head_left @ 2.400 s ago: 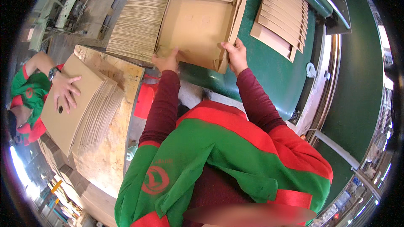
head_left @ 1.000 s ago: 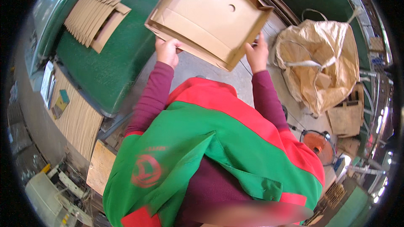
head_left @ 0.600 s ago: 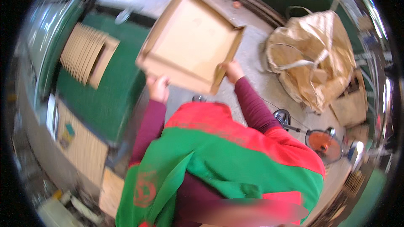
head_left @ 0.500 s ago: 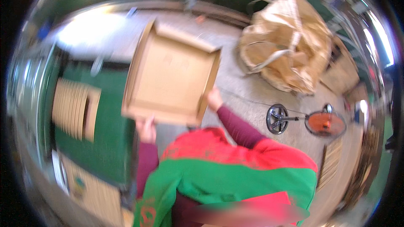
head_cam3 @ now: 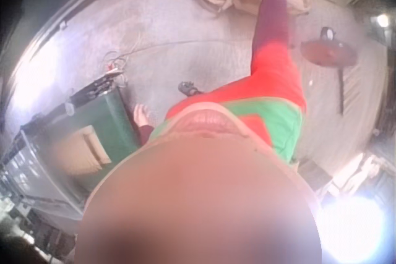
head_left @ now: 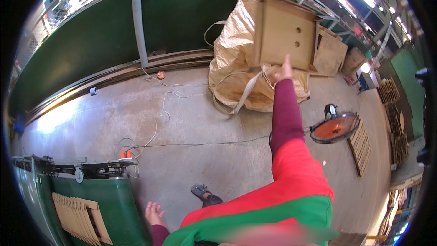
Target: The person picks up stacks of flat cardboard pieces from a conveyor belt and places them onto a wooden table. The person repeats this action multiple times, moving the cardboard pieces from the belt to the table.
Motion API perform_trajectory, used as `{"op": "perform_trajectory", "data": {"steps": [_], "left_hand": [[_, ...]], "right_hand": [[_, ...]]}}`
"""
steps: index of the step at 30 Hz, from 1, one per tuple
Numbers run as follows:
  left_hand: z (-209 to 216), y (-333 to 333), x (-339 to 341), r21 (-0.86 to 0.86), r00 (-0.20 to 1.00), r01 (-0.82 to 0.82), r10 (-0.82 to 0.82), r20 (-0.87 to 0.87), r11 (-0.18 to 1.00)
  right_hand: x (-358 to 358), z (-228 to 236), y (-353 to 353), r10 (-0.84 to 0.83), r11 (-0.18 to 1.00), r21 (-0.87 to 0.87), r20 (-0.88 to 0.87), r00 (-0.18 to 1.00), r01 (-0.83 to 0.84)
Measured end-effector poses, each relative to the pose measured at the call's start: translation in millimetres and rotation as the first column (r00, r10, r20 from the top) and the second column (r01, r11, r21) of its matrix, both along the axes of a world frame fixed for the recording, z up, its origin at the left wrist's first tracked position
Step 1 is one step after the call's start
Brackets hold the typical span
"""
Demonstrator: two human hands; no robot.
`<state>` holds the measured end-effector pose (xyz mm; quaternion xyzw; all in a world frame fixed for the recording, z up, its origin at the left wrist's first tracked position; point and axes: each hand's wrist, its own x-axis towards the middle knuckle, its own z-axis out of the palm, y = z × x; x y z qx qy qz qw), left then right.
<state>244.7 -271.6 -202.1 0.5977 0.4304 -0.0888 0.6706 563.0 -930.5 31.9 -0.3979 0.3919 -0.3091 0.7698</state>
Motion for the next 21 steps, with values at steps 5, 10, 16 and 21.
{"op": "perform_trajectory", "data": {"steps": [5,10,16,21], "left_hand": [[13,21,24,0.030,0.999,-0.050,0.051,-0.017,0.998],[6,17,23,0.005,0.999,0.017,-0.017,-0.037,1.000],[3,9,10,-0.055,0.998,-0.029,0.026,-0.056,0.998],[0,12,-8,-0.081,0.994,-0.099,0.095,-0.058,0.992]], "right_hand": [[97,24,-8,0.212,0.907,-0.406,0.215,0.953,-0.111],[61,-121,86,0.587,0.568,-0.601,-0.183,0.789,-0.562],[-109,-308,156,0.634,0.751,0.280,-0.557,0.536,-0.598],[-184,-359,143,0.586,0.794,0.406,-0.710,0.390,-0.453]]}}
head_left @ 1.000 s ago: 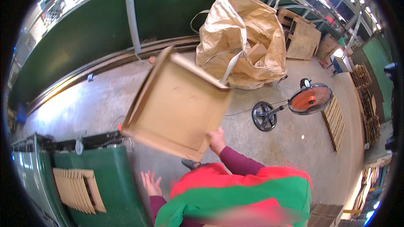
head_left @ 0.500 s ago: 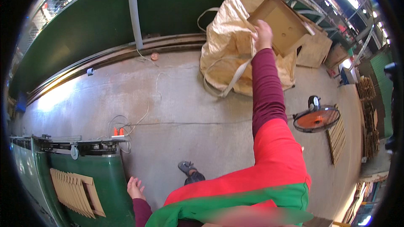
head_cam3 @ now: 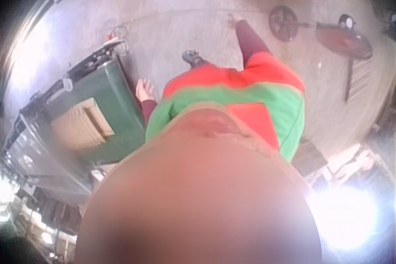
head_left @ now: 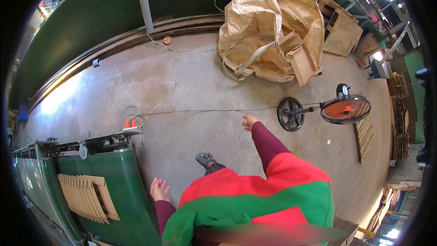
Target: The person picks up stacks of flat cardboard pieces from a conveyor belt and places them onto a wooden table. The person repeats this action multiple times, moving the cardboard pieces from the belt to the table.
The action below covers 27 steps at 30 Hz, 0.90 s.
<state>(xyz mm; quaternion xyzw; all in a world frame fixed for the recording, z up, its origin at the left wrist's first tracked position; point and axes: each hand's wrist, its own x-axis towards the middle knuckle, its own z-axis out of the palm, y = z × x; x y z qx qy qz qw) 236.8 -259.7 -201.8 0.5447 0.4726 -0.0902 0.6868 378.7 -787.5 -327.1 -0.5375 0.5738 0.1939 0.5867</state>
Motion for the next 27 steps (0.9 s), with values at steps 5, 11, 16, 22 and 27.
{"op": "perform_trajectory", "data": {"steps": [5,11,16,22,27], "left_hand": [[-7,8,-23,-0.040,0.997,-0.066,0.065,-0.028,0.997],[-17,20,-51,-0.233,0.918,-0.395,0.390,-0.069,0.889],[-28,37,-99,-0.489,0.505,-0.755,0.863,-0.009,0.436],[-46,62,-135,-0.519,0.166,-0.849,0.983,-0.082,0.100],[-71,82,-172,-0.550,0.149,-0.834,0.977,-0.151,0.042]], "right_hand": [[25,8,-20,0.012,0.999,-0.036,0.193,0.981,-0.005],[40,5,15,0.136,0.991,-0.051,0.280,0.950,-0.127],[31,-10,136,0.555,0.827,-0.004,0.158,0.816,-0.562],[-16,39,399,0.792,-0.096,-0.512,0.480,-0.377,-0.853],[-55,124,594,0.374,-0.377,-0.807,0.316,-0.872,-0.454]]}}
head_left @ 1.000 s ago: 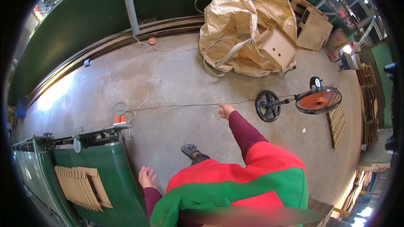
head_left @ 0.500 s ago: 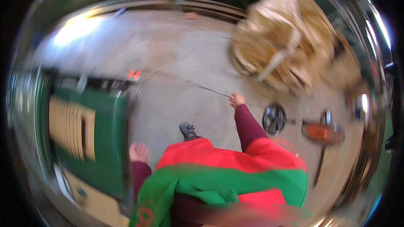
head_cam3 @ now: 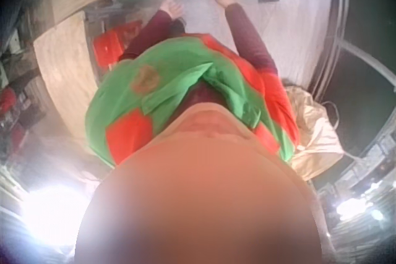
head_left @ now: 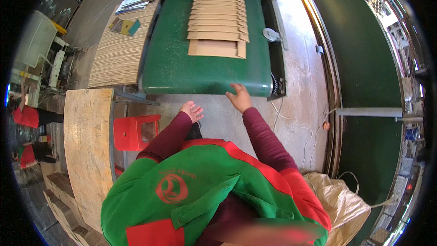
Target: The person picks up stacks of flat cardboard pieces from a conveyor belt and places them onto a wooden table. The person repeats this action multiple times, moving the cardboard pieces from the belt to the table.
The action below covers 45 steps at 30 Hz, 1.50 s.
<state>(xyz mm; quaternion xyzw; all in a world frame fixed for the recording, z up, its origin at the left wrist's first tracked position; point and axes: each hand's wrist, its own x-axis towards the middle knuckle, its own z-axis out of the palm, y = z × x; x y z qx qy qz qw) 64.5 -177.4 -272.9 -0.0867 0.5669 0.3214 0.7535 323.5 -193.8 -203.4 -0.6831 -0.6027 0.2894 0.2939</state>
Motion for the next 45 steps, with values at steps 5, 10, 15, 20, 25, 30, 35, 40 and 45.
{"op": "perform_trajectory", "data": {"steps": [5,10,15,20,25,30,35,40,45], "left_hand": [[-9,58,-25,-0.029,0.991,0.116,-0.118,-0.062,0.993],[-3,128,-21,0.009,0.985,0.068,-0.068,0.161,0.998],[0,181,13,-0.008,0.921,-0.111,0.106,0.376,0.994],[1,209,50,-0.087,0.917,-0.183,0.202,0.344,0.979],[1,215,75,-0.179,0.931,-0.273,0.306,0.200,0.945],[1,216,93,-0.251,0.919,-0.367,0.390,0.050,0.896],[0,207,105,-0.142,0.948,-0.292,0.306,0.086,0.946],[-2,204,114,0.081,0.916,-0.294,0.256,0.310,0.953],[-9,203,110,0.089,0.943,-0.198,0.165,0.289,0.976]], "right_hand": [[-43,35,135,0.111,0.991,-0.100,0.309,0.945,-0.084],[-66,29,217,0.111,0.980,-0.200,0.561,0.820,0.004],[-59,0,247,0.160,0.970,-0.243,0.687,0.709,0.017],[-39,-9,243,0.381,0.877,-0.451,0.446,0.810,-0.165],[-26,4,267,0.176,0.979,-0.161,0.393,0.903,-0.121],[-22,7,315,0.152,0.896,-0.442,0.395,0.906,0.042],[-4,20,355,0.327,0.912,-0.403,0.593,0.735,-0.080],[8,37,397,0.405,0.913,-0.337,0.692,0.597,-0.229],[12,50,451,0.684,0.691,-0.643,0.434,0.586,-0.329]]}}
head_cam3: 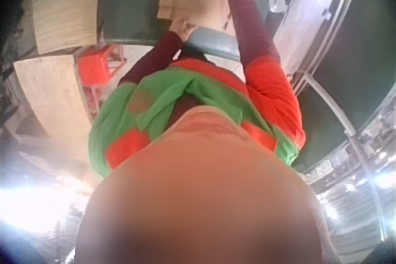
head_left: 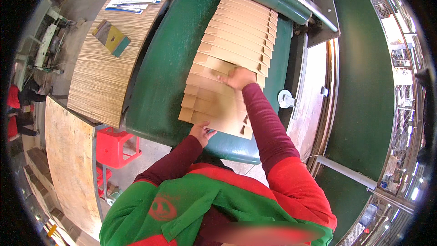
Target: The person picks up stacks of flat cardboard pieces from a conveyor belt and places them onto a wooden table. The person repeats this action multiple times, moving the cardboard pieces from the belt to the table.
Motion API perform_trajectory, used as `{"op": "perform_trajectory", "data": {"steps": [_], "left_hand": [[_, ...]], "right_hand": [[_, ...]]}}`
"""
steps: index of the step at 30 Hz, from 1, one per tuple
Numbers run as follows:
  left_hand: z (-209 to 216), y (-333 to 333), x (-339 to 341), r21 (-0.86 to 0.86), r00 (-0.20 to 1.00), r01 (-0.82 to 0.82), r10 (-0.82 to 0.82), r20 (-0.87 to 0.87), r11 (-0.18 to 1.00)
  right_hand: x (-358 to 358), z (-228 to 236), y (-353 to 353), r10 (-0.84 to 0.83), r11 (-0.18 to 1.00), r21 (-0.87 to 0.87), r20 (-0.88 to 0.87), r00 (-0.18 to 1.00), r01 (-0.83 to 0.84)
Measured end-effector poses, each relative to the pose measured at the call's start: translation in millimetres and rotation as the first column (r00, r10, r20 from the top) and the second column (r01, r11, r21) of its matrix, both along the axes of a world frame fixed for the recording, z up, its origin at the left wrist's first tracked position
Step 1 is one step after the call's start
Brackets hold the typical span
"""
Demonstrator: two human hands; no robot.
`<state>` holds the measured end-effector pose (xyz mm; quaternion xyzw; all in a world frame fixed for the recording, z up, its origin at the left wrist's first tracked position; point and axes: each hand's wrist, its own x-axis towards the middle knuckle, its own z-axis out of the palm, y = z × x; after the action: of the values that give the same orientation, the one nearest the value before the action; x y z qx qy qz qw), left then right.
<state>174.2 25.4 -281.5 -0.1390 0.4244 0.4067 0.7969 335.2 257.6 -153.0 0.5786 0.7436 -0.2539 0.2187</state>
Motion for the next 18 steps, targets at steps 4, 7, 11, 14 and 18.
{"op": "perform_trajectory", "data": {"steps": [4,7,11,14,18], "left_hand": [[0,-8,-3,0.194,0.994,0.113,-0.112,-0.016,0.975],[10,-12,-1,0.300,0.969,0.217,-0.168,-0.180,0.929],[27,-19,-1,0.145,0.987,0.129,-0.114,-0.111,0.981],[30,-24,-4,0.193,0.998,0.042,-0.032,-0.057,0.980],[25,-24,-8,0.557,0.964,0.249,-0.144,-0.225,0.793]], "right_hand": [[3,-6,32,-0.312,0.938,0.122,-0.111,0.944,0.324],[0,-17,38,-0.279,0.957,0.068,-0.046,0.959,0.281],[10,-21,62,-0.196,0.976,0.090,-0.025,0.980,0.197],[27,-29,75,-0.074,0.901,0.425,-0.051,0.996,0.089],[37,-62,72,-0.145,0.884,0.384,-0.316,0.938,0.266]]}}
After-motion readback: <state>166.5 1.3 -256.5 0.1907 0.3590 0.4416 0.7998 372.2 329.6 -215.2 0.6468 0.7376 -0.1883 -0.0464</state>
